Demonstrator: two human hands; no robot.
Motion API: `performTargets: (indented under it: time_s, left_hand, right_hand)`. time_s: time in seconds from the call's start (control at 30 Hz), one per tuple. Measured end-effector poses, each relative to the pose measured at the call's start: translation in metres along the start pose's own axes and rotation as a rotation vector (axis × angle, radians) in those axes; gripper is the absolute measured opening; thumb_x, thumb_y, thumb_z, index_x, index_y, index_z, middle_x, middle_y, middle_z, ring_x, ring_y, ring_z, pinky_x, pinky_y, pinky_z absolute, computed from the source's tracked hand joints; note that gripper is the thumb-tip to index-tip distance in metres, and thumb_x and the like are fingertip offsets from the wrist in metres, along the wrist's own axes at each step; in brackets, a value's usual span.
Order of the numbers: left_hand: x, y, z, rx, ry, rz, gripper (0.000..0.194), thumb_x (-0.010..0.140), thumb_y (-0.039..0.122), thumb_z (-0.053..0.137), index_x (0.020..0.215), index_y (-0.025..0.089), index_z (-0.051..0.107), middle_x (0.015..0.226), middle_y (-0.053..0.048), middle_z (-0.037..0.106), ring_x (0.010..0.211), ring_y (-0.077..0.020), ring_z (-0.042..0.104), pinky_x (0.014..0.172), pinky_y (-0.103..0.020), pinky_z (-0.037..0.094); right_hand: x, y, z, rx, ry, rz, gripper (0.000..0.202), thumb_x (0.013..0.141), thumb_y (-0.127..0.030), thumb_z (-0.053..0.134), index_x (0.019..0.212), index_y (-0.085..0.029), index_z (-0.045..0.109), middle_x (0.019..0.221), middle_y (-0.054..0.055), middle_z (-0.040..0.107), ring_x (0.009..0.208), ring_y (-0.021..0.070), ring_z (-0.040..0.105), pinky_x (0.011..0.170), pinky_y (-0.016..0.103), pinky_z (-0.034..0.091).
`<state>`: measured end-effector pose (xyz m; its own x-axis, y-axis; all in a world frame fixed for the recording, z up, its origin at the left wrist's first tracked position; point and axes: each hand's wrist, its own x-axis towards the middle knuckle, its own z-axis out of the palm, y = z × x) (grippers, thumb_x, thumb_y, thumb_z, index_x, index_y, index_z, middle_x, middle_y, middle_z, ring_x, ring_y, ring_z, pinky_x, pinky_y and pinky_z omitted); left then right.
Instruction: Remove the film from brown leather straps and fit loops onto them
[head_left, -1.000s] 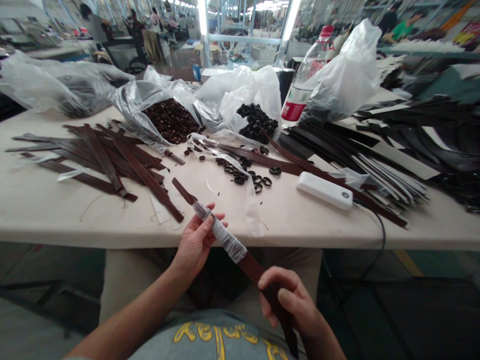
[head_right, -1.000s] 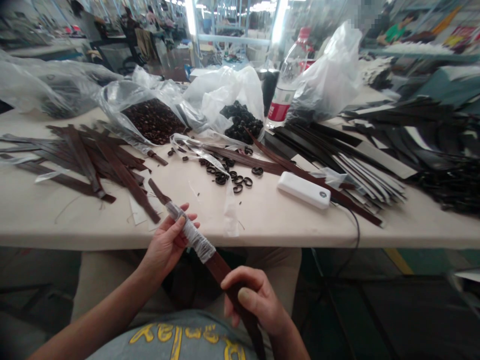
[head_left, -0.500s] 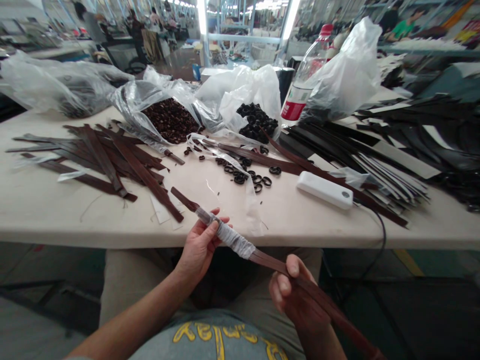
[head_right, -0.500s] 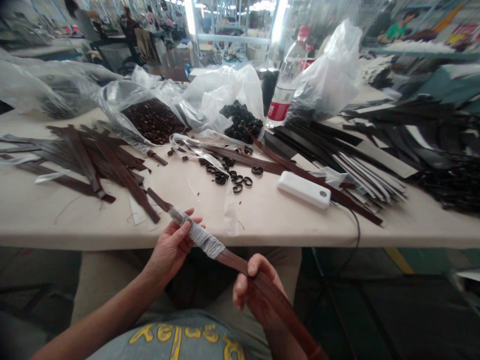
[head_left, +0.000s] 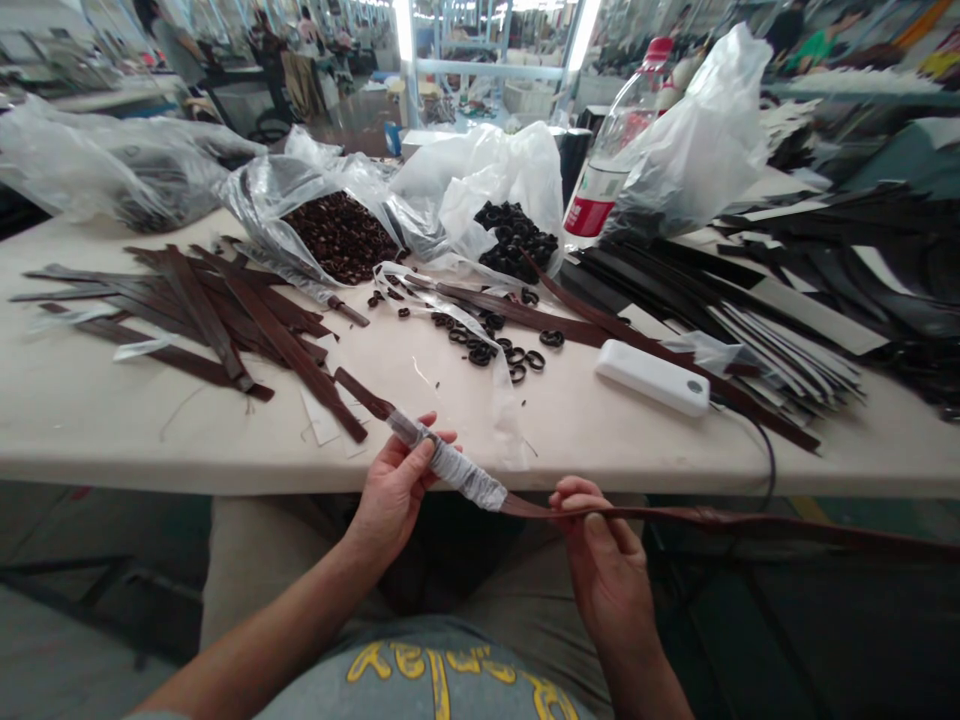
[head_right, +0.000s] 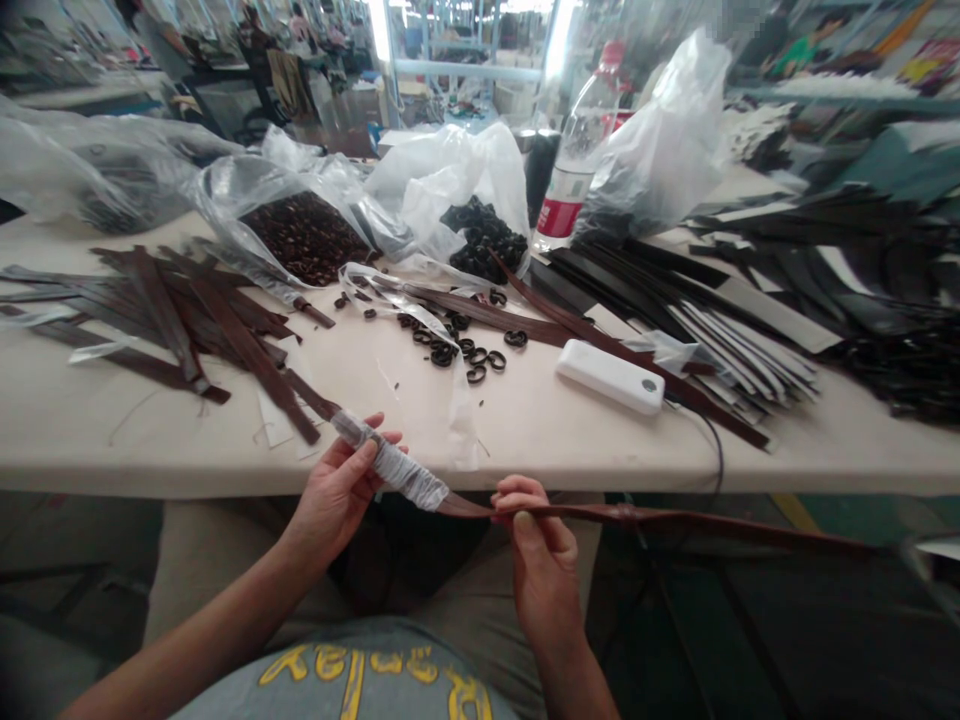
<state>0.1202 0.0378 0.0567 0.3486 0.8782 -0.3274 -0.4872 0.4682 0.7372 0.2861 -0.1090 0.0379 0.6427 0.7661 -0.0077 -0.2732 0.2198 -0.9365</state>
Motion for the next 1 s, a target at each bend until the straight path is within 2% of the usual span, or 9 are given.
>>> performTargets:
  time_s: [0.07, 0.13, 0.3, 0.4, 0.5, 0.6, 0.77, 0.87, 1.0]
  left_hand:
    - [0.000, -0.002, -0.001, 0.016, -0.014, -0.006, 0.043, 0.072, 0.029, 0.084, 0.110, 0.018, 0.067, 0.091, -0.005, 0.078, 0.080, -0.0170, 0.072, 0.072, -0.026, 0.057]
    - [-0.001, -0.003, -0.001, 0.037, -0.027, -0.018, 0.044, 0.073, 0.030, 0.083, 0.111, 0.017, 0.067, 0.092, -0.006, 0.078, 0.081, -0.0176, 0.072, 0.073, -0.027, 0.057]
    - [-0.011, -0.012, -0.001, 0.115, -0.083, -0.117, 0.043, 0.076, 0.031, 0.080, 0.114, 0.016, 0.066, 0.093, -0.007, 0.077, 0.080, -0.0176, 0.072, 0.076, -0.028, 0.056]
    - [-0.015, -0.018, -0.001, 0.142, -0.120, -0.167, 0.042, 0.078, 0.031, 0.078, 0.115, 0.016, 0.066, 0.091, -0.008, 0.077, 0.078, -0.0174, 0.071, 0.075, -0.028, 0.056]
    - [-0.015, -0.020, -0.001, 0.153, -0.130, -0.176, 0.042, 0.078, 0.033, 0.078, 0.115, 0.015, 0.066, 0.091, -0.008, 0.076, 0.078, -0.0182, 0.071, 0.075, -0.029, 0.056]
    - [-0.012, -0.019, -0.002, 0.169, -0.139, -0.171, 0.042, 0.078, 0.033, 0.077, 0.115, 0.015, 0.066, 0.092, -0.008, 0.076, 0.078, -0.0183, 0.071, 0.077, -0.030, 0.056]
    - [-0.010, -0.017, -0.002, 0.177, -0.143, -0.174, 0.040, 0.079, 0.031, 0.077, 0.115, 0.016, 0.066, 0.092, -0.008, 0.076, 0.081, -0.0189, 0.071, 0.079, -0.031, 0.056]
    - [-0.011, -0.017, -0.002, 0.169, -0.138, -0.180, 0.041, 0.079, 0.032, 0.077, 0.115, 0.016, 0.066, 0.093, -0.008, 0.076, 0.082, -0.0188, 0.071, 0.078, -0.030, 0.056]
    - [-0.011, -0.016, 0.000, 0.155, -0.148, -0.187, 0.040, 0.077, 0.032, 0.079, 0.112, 0.016, 0.067, 0.092, -0.009, 0.077, 0.079, -0.0182, 0.071, 0.078, -0.030, 0.055]
  right_hand:
    - [0.001, -0.003, 0.003, 0.104, -0.018, 0.020, 0.015, 0.090, -0.038, 0.069, 0.088, -0.025, 0.075, 0.104, 0.004, 0.063, 0.092, 0.0193, 0.061, 0.083, 0.032, 0.051]
    - [0.002, -0.007, 0.006, 0.210, -0.060, 0.050, 0.017, 0.091, -0.041, 0.067, 0.090, -0.025, 0.074, 0.090, 0.003, 0.064, 0.086, 0.0182, 0.063, 0.083, 0.033, 0.053]
    - [0.000, -0.010, 0.013, 0.321, -0.122, 0.158, 0.025, 0.093, -0.042, 0.064, 0.080, -0.021, 0.069, 0.063, -0.002, 0.055, 0.059, 0.0112, 0.053, 0.065, 0.026, 0.050]
    - [-0.001, -0.007, 0.013, 0.318, -0.103, 0.223, 0.028, 0.094, -0.045, 0.061, 0.086, -0.020, 0.070, 0.053, -0.005, 0.049, 0.049, 0.0093, 0.046, 0.056, 0.024, 0.045]
    - [-0.001, -0.006, 0.011, 0.340, -0.069, 0.267, 0.031, 0.094, -0.047, 0.060, 0.090, -0.019, 0.071, 0.052, -0.005, 0.048, 0.049, 0.0089, 0.044, 0.056, 0.023, 0.045]
    - [0.001, -0.008, 0.009, 0.388, -0.056, 0.297, 0.026, 0.092, -0.044, 0.064, 0.086, -0.019, 0.070, 0.057, -0.004, 0.050, 0.051, 0.0083, 0.046, 0.059, 0.024, 0.047]
    - [0.007, -0.017, 0.010, 0.402, -0.004, 0.269, 0.019, 0.085, -0.038, 0.073, 0.091, -0.020, 0.070, 0.067, -0.005, 0.050, 0.055, 0.0064, 0.046, 0.060, 0.022, 0.048]
    - [0.012, -0.021, 0.010, 0.407, 0.000, 0.267, 0.019, 0.082, -0.037, 0.076, 0.092, -0.021, 0.070, 0.064, -0.006, 0.048, 0.052, 0.0056, 0.044, 0.051, 0.018, 0.042]
    - [0.011, -0.021, 0.010, 0.342, -0.049, 0.303, 0.022, 0.090, -0.042, 0.065, 0.083, -0.021, 0.066, 0.050, -0.008, 0.039, 0.040, 0.0060, 0.032, 0.040, 0.017, 0.030]
